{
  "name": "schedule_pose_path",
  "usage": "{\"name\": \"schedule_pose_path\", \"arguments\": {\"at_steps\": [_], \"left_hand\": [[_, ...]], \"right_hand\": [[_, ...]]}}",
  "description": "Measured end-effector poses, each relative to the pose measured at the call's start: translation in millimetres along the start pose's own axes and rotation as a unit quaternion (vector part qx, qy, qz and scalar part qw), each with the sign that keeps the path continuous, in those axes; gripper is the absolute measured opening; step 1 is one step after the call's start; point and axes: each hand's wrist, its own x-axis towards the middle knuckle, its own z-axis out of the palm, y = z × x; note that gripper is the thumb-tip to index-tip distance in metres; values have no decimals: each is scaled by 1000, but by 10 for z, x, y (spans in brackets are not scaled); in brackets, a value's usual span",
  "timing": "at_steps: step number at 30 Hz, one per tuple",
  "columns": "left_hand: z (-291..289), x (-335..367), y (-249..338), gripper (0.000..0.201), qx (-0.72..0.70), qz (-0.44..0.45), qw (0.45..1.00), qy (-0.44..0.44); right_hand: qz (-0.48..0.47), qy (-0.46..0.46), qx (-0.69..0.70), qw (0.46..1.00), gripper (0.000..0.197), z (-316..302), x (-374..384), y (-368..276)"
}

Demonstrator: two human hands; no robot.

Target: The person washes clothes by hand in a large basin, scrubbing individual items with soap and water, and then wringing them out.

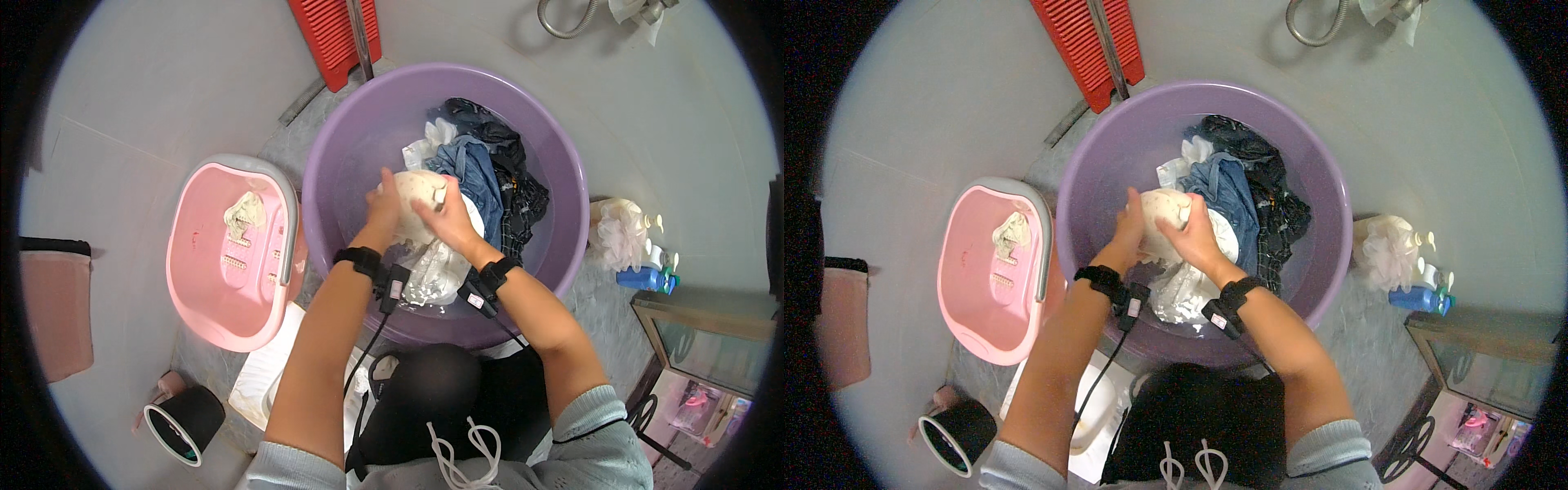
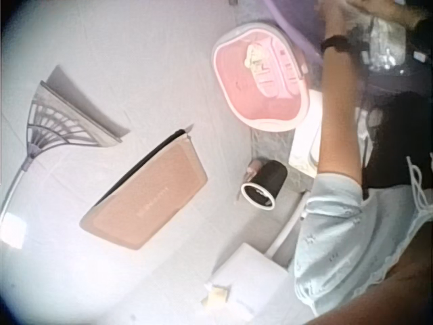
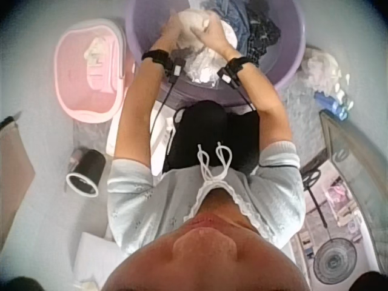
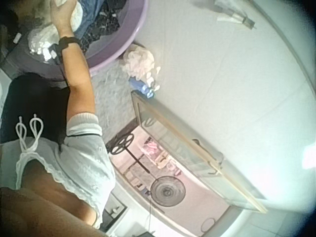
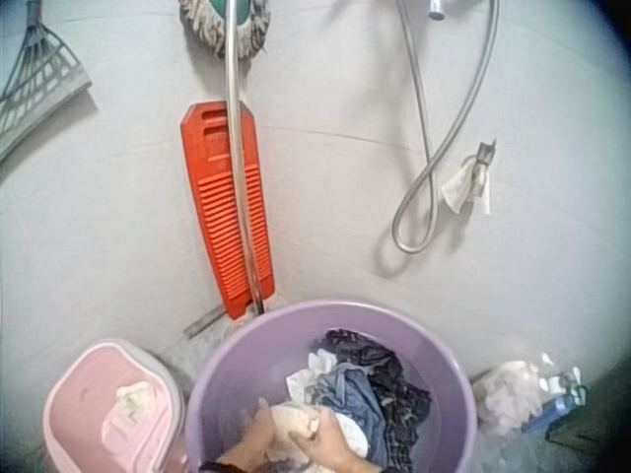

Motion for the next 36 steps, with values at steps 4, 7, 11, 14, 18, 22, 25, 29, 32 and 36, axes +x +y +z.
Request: {"name": "schedule_pose_path", "arguments": {"at_steps": [4, 7, 11, 14, 18, 22, 25, 29, 32, 36], "left_hand": [[-154, 62, -134, 101, 7, -53, 998, 30], [-205, 107, -257, 95, 34, -9, 999, 32], [-343, -2, -313, 92, 59, 10, 997, 38], [-239, -220, -181, 92, 56, 0, 998, -14], [-200, -275, -140, 92, 71, 53, 996, -27], [-118, 118, -354, 91, 55, 384, 922, 2], [8, -365, 104, 91, -91, 429, 893, -100], [190, -468, 190, 71, -81, 417, 902, -78], [209, -488, 127, 64, -101, 351, 923, -123], [381, -570, 66, 44, 23, 493, 860, 129]], "right_hand": [[-194, -51, -325, 924, 57, 190, -104, 331], [-104, -185, -479, 852, 49, 416, -222, 516], [69, -207, -475, 852, 42, 453, -127, 581], [59, -182, -516, 835, 36, 172, 88, 973], [196, -68, -181, 961, 38, -65, 234, 685], [186, -163, 184, 951, 29, -200, 238, -444], [161, -156, 204, 953, 38, -454, 262, -749], [115, 71, 287, 948, 36, -250, 238, -535], [161, 85, 354, 917, 40, -52, 124, -578], [217, 64, 455, 861, 43, 105, 19, -661]]}}
